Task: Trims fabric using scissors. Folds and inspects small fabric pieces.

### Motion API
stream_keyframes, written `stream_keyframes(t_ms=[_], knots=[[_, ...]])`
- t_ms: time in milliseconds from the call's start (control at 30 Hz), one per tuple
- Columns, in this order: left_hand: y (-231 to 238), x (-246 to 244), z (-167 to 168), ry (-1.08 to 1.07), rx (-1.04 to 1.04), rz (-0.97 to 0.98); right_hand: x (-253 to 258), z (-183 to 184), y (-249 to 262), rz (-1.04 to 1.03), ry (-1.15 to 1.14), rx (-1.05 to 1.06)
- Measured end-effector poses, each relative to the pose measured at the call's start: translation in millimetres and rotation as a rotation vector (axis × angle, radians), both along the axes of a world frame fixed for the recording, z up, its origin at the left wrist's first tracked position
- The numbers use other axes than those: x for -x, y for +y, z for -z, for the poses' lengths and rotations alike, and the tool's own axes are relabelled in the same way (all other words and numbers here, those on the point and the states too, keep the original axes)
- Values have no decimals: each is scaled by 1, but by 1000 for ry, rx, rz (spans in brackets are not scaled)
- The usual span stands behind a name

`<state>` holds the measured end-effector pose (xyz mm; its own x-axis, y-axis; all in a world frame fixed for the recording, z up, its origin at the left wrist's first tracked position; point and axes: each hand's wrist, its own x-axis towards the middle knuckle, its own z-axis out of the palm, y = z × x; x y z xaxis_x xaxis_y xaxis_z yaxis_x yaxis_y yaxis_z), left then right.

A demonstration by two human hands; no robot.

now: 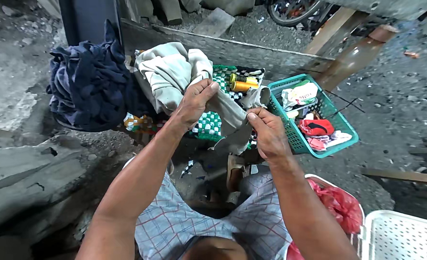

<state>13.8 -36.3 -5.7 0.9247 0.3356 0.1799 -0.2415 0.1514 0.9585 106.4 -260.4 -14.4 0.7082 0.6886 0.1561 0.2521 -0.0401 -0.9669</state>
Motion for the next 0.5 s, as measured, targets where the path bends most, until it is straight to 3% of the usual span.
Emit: stream_keyframes(t_ms=[133, 300, 500], knots=[[-14, 1, -2, 84, 200, 82, 2, 2, 6, 46, -30, 26], [-23, -2, -1, 141, 250, 29, 6, 7, 13, 55, -210, -62], [-26, -2, -1, 155, 229, 46, 8, 9, 20, 160, -654, -131]])
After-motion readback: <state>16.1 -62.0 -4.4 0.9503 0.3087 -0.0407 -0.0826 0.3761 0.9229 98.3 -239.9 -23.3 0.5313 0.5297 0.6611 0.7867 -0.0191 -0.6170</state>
